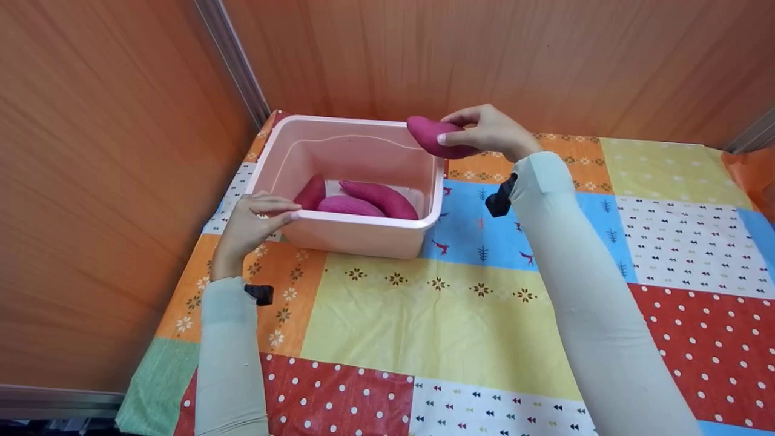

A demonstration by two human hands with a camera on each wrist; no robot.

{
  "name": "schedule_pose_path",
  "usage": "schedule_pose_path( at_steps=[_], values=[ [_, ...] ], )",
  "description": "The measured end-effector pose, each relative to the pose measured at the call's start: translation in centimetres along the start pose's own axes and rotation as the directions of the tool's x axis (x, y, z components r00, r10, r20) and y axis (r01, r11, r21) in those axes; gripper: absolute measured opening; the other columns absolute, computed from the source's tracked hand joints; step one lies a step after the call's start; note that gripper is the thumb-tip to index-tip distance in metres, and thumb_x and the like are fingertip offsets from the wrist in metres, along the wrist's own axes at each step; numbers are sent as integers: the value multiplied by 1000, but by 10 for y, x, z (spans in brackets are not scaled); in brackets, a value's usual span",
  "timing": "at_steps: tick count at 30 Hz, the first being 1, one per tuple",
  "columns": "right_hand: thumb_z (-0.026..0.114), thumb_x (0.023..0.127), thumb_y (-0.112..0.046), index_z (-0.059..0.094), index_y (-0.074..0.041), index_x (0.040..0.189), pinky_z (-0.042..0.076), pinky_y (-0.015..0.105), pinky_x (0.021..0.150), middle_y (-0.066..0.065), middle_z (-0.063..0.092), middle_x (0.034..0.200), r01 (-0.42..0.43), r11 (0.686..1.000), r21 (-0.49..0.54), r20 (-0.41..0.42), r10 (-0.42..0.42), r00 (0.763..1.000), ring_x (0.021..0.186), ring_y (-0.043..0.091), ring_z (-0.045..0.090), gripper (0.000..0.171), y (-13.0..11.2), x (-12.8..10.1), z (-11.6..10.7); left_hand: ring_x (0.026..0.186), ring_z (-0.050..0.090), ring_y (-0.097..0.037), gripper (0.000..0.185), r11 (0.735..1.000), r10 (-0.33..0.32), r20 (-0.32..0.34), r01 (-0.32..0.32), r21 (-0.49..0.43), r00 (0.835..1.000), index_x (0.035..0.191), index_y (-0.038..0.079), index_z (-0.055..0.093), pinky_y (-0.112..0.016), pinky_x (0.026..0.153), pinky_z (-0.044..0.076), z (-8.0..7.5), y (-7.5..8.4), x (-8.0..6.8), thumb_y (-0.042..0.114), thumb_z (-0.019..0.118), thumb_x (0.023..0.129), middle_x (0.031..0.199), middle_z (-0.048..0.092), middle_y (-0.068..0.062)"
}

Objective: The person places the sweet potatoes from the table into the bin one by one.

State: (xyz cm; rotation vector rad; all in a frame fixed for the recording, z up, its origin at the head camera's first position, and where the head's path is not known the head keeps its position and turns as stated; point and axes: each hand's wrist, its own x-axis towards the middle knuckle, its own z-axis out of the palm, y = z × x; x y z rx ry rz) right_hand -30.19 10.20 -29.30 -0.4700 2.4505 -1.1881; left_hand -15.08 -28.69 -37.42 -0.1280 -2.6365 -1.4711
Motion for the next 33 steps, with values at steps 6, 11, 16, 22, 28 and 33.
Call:
schedule_pose_path(
  at_steps=[6,11,16,22,28,33],
  values=[
    [74,82,-41,55,-17,135,52,36,93,6,54,133,2,1000,0,-7,-2,1000,115,24,53,62,-9,4,5,100,50,-9,25,1000,19,-4,-19,-1,1000,106,0,73,-27,90,44,0,13,-4,12,73,85,109,67,-19],
    [75,82,-40,55,-17,135,53,35,91,6,54,133,0,1000,-2,-1,0,1000,116,23,53,62,-15,6,10,99,50,-8,24,999,38,-3,-38,-4,999,105,-1,73,-25,89,43,0,14,-5,10,73,85,108,67,-21],
    [75,81,-40,55,-18,135,53,33,91,4,54,132,13,1000,-15,-1,-13,1000,114,22,54,62,-21,8,16,96,51,-7,23,998,58,-2,-58,-8,998,104,-2,73,-22,86,44,0,14,-5,9,73,84,107,67,-23],
    [73,83,-38,56,-16,135,52,35,92,6,55,131,29,999,-35,17,-28,999,114,22,53,58,-30,12,24,97,51,-8,24,999,34,-1,-34,6,999,105,1,74,-23,85,44,1,14,-6,13,74,84,107,68,-19],
    [72,85,-36,57,-15,134,51,34,94,7,57,129,76,996,-41,15,-75,997,111,22,56,55,-40,17,32,101,50,-10,26,1000,1,0,-1,-9,1000,106,3,74,-28,90,45,-1,15,-8,17,74,84,109,68,-16],
    [73,84,-34,58,-15,132,52,32,92,6,59,127,98,994,-49,14,-97,995,109,21,56,54,-45,20,38,101,50,-10,26,1000,9,0,-9,-16,1000,107,1,73,-30,92,43,-2,16,-9,14,74,85,111,67,-19]
  ],
)
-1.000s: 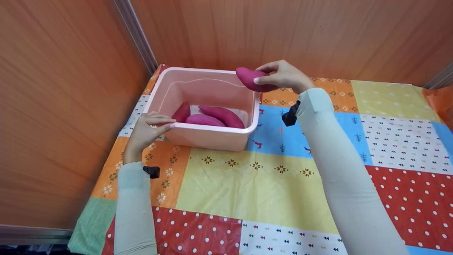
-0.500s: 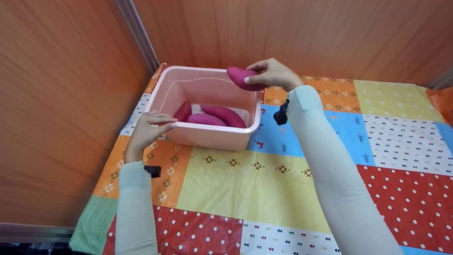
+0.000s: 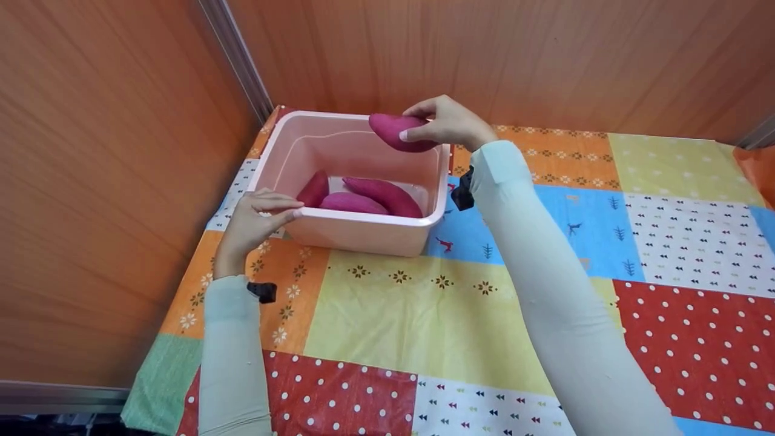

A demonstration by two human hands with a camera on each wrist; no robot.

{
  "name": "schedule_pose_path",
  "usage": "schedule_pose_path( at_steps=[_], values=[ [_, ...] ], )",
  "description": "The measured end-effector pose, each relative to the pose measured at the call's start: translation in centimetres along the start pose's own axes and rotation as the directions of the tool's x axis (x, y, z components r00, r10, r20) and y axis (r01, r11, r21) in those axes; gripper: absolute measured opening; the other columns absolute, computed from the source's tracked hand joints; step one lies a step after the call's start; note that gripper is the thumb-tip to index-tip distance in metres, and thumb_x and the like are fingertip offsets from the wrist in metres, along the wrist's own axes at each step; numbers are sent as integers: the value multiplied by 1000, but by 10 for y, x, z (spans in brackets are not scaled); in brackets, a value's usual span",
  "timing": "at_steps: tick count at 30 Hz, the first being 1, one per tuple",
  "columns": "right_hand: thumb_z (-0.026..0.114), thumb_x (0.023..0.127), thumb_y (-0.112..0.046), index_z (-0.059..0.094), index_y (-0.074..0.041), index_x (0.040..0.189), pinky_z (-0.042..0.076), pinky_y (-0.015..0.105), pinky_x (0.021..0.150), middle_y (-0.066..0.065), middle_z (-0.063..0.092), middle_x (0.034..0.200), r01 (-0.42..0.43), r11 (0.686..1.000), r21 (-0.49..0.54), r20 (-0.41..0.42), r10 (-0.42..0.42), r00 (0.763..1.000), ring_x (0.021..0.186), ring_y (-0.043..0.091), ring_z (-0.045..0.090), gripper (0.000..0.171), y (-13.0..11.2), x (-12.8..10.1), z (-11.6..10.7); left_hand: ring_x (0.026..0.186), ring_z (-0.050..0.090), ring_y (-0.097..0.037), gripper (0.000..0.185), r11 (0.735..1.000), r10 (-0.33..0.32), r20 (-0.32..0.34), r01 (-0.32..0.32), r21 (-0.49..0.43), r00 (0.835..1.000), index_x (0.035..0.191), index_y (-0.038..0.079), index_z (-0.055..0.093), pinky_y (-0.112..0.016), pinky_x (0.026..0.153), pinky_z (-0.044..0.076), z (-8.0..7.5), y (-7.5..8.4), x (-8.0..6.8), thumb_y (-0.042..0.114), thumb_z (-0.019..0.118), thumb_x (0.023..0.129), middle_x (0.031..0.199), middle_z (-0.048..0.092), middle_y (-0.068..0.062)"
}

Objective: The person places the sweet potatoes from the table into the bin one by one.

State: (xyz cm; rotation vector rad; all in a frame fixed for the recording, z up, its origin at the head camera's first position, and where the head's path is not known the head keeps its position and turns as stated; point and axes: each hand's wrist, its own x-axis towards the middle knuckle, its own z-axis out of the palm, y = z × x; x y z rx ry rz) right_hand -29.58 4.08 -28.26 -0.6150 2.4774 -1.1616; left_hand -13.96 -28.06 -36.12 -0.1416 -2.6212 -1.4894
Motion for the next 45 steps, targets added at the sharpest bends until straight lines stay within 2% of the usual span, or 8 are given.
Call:
schedule_pose_path(
  at_steps=[5,11,23,27,33,37,45],
  values=[
    [75,83,-33,58,-18,132,53,29,90,2,58,127,-10,1000,13,7,10,1000,110,19,55,54,-1,4,7,100,50,-9,25,1000,12,1,-12,1,1000,106,0,73,-30,91,43,0,-1,-1,12,73,85,111,67,-21],
    [75,83,-30,57,-16,133,53,31,91,4,57,129,-15,999,33,16,15,1000,113,20,53,55,-4,8,14,99,51,-9,24,1000,24,-5,-24,4,1000,105,0,73,-31,91,44,1,-1,-2,11,74,84,109,67,-20],
    [72,86,-25,53,-14,137,52,30,92,7,55,132,-46,999,18,19,46,999,116,21,54,56,-3,19,22,99,50,-8,24,1000,6,-8,-6,12,1000,106,0,73,-31,88,44,1,1,-5,11,74,84,108,68,-18],
    [72,86,-23,52,-13,138,52,30,93,7,55,132,-60,998,28,12,60,998,116,22,54,57,-1,22,24,98,50,-10,24,1000,14,-6,-14,9,1000,105,0,73,-29,86,44,2,1,-4,11,73,84,107,67,-19],
    [71,87,-23,49,-12,140,51,30,94,8,54,133,-67,998,19,15,66,998,116,23,54,59,3,27,30,101,50,-11,26,1000,-19,3,19,7,1000,107,2,73,-27,86,48,2,2,-5,15,73,85,109,67,-16],
    [72,86,-22,50,-13,139,51,30,94,8,55,132,-74,997,35,19,73,997,116,23,54,58,7,28,34,100,51,-10,25,1000,-14,7,14,1,1000,107,1,73,-30,89,45,4,3,-6,13,73,85,110,67,-19],
    [72,86,-23,51,-14,138,51,31,93,7,56,131,-86,995,46,7,86,996,114,22,55,56,14,30,37,97,51,-9,24,1000,8,7,-8,-1,1000,106,1,73,-29,87,46,6,3,-6,11,74,84,108,68,-21]
  ],
)
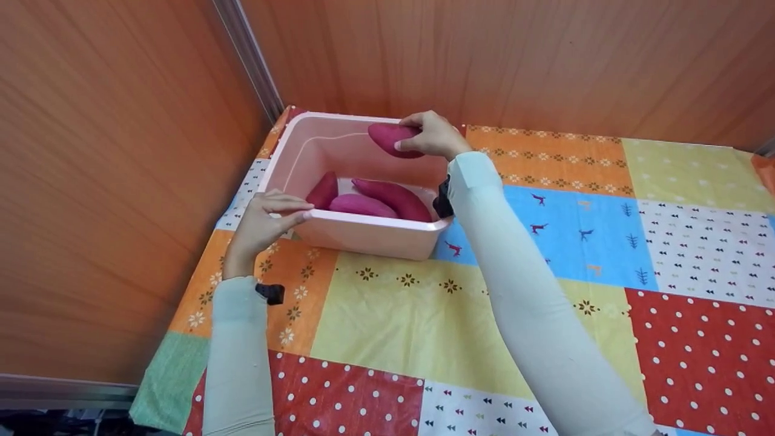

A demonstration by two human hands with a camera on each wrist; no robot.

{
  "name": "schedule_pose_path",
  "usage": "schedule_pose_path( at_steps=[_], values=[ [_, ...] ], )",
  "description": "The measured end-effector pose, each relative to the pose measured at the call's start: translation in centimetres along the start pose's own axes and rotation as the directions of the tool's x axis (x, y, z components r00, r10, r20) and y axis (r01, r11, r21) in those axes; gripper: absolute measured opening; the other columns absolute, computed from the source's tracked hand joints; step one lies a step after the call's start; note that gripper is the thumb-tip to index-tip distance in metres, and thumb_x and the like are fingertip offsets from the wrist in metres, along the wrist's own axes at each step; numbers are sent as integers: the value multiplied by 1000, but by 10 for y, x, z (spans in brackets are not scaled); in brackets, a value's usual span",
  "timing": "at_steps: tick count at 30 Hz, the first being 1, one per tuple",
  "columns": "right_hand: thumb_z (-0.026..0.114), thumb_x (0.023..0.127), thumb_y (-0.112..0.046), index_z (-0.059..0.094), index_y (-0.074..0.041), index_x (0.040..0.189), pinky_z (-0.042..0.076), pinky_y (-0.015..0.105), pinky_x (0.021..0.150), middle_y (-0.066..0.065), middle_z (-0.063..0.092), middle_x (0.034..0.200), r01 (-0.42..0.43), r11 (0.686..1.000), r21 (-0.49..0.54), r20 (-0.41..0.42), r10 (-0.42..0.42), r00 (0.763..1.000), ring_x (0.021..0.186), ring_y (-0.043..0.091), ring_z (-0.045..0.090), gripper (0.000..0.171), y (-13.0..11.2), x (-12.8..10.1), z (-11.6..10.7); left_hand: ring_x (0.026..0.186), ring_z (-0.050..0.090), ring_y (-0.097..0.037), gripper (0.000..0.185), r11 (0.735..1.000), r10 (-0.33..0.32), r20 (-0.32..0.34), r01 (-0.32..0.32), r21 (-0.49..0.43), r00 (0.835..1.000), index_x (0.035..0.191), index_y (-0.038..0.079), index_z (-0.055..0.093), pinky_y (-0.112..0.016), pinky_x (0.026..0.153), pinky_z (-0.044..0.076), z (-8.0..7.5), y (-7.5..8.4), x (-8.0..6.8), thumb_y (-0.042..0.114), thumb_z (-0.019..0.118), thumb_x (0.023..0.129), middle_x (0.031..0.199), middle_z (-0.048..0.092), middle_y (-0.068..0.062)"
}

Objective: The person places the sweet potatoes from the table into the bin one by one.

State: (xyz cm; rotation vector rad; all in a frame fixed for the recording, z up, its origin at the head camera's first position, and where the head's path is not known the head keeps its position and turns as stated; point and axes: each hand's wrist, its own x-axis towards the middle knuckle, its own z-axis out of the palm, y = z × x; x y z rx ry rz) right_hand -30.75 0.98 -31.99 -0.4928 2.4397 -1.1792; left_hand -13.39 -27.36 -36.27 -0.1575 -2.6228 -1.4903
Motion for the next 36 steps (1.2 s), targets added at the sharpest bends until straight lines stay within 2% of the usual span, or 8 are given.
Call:
schedule_pose_path(
  at_steps=[6,9,22,27,36],
  values=[
    [69,89,-23,50,-13,140,48,34,99,7,51,140,-38,999,-15,-12,37,999,123,24,51,55,2,-1,-2,96,52,-10,24,1000,25,1,-25,0,1000,105,0,74,-27,84,45,0,1,0,10,74,83,107,69,-22],
    [68,89,-24,52,-13,138,45,37,103,6,50,142,-41,999,-26,-18,40,999,126,25,48,53,3,0,-4,98,51,-11,24,1000,11,4,-11,-15,1000,105,0,73,-29,87,45,0,2,0,11,74,83,108,69,-21],
    [68,89,-27,52,-11,138,44,37,104,6,52,140,-45,999,-9,-8,45,999,126,24,49,53,3,-3,-8,104,50,-12,27,1000,-20,13,20,-15,1000,108,3,73,-36,95,44,1,0,1,17,74,85,112,67,-17],
    [67,90,-27,52,-12,138,44,37,104,5,51,139,-51,999,10,-16,51,999,125,24,48,53,4,-4,-10,103,51,-13,27,1000,-17,13,17,-24,1000,107,1,73,-38,95,44,1,1,2,15,74,84,112,67,-20],
    [65,91,-29,49,-12,141,43,37,105,6,50,142,-44,999,-11,-9,44,999,128,24,47,55,4,-5,-12,98,51,-8,25,999,13,0,-13,34,1000,106,0,73,-21,84,46,0,-1,3,11,74,84,109,68,-21]
  ],
)
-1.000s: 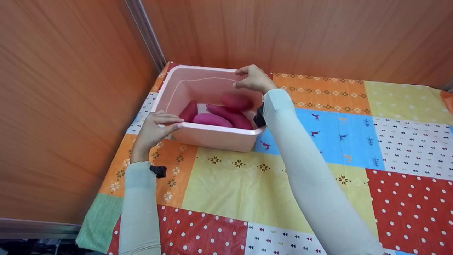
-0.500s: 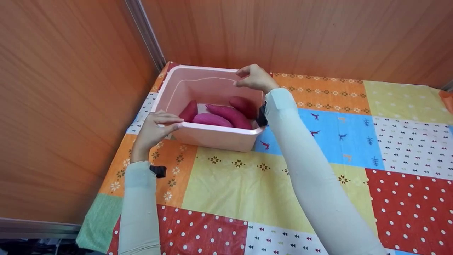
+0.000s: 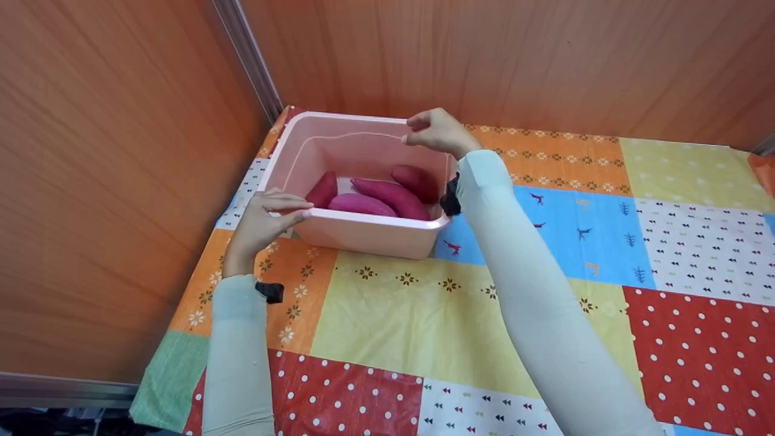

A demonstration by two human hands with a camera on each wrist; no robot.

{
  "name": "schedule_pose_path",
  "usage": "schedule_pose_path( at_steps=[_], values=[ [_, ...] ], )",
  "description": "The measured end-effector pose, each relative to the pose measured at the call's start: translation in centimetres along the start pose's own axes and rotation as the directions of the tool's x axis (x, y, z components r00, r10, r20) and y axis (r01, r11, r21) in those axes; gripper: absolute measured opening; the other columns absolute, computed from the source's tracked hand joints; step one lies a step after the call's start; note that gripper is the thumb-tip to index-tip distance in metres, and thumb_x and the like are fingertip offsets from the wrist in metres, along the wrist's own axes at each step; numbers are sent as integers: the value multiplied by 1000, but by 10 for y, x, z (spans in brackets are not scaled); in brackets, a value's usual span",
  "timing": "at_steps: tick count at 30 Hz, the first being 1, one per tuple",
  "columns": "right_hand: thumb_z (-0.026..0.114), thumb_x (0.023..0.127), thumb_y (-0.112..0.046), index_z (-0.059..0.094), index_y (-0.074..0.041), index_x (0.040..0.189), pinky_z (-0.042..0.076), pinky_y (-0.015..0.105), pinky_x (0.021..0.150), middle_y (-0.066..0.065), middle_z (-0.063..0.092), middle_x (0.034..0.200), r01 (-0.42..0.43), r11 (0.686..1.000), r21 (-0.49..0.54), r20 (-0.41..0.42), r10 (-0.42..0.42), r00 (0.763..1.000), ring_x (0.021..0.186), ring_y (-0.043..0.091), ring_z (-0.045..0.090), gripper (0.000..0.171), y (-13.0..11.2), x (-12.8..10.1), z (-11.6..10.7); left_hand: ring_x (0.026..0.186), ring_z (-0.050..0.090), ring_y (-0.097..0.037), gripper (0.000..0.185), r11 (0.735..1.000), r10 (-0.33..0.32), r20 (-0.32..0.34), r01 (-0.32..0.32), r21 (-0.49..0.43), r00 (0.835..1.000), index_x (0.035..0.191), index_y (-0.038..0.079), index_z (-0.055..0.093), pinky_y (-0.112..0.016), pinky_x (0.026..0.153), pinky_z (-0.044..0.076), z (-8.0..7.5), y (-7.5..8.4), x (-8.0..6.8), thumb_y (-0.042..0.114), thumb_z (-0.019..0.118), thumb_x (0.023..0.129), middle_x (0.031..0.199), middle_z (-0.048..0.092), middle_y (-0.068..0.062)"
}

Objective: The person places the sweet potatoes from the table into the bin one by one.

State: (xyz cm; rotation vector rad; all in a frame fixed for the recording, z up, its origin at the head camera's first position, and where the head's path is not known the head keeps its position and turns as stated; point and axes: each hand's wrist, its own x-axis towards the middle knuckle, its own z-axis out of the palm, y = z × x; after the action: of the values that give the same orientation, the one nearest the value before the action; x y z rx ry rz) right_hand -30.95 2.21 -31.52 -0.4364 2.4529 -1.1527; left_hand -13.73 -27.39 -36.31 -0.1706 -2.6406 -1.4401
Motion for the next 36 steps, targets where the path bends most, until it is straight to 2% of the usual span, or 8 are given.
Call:
schedule_pose_path(
  at_steps=[4,9,12,16,21,24,30,36],
  values=[
    [65,91,-30,48,-13,141,44,38,103,5,50,141,-4,1000,17,-4,4,1000,126,24,47,55,0,-1,-2,98,51,-8,24,1000,8,0,-8,-3,1000,106,1,73,-21,86,45,0,-11,4,11,74,84,109,68,-21],
    [65,91,-32,48,-14,141,45,37,102,5,51,140,3,1000,22,-13,-3,1000,124,23,48,57,3,-3,-5,103,50,-12,26,999,-14,14,15,-47,1000,107,8,75,-36,94,45,1,-35,14,19,75,84,110,69,-12],
    [65,91,-32,48,-14,141,46,36,101,5,51,139,7,1000,13,-19,-6,1000,124,23,48,56,6,-4,-7,107,49,-14,30,998,-20,29,22,-57,999,108,11,75,-43,97,44,0,-39,18,27,76,83,110,69,-5],
    [64,92,-31,47,-14,142,46,36,101,5,51,140,6,1000,4,-17,-6,1000,126,23,48,56,10,-4,-10,110,48,-17,34,998,-33,57,36,-55,998,108,13,75,-47,99,44,-1,-39,23,35,76,82,112,68,-3],
    [64,92,-31,47,-13,142,47,38,101,6,52,140,17,1000,-2,-13,-17,1000,126,23,48,56,14,-6,-11,111,48,-19,34,997,-70,111,72,-19,991,113,10,73,-49,100,44,-4,-39,28,29,74,85,119,65,-11],
    [63,92,-30,48,-12,141,46,40,101,7,52,139,33,999,1,-9,-33,999,125,24,48,54,17,-8,-11,113,46,-20,35,995,-100,147,98,20,984,115,9,71,-48,98,46,-8,-39,29,30,72,87,123,63,-13],
    [63,92,-31,50,-12,140,50,39,96,7,52,139,58,998,-14,-13,-59,998,124,24,48,54,21,-9,-14,118,47,-28,43,986,-128,198,104,130,972,124,9,66,-51,96,48,-15,-32,31,37,65,91,127,60,-15],
    [63,91,-34,50,-12,140,50,39,96,7,53,138,102,995,-17,-4,-102,995,122,24,49,55,32,-16,-21,120,49,-34,54,959,-199,249,137,247,948,135,10,57,-53,96,47,-18,-24,36,45,57,94,133,57,-17]
  ],
)
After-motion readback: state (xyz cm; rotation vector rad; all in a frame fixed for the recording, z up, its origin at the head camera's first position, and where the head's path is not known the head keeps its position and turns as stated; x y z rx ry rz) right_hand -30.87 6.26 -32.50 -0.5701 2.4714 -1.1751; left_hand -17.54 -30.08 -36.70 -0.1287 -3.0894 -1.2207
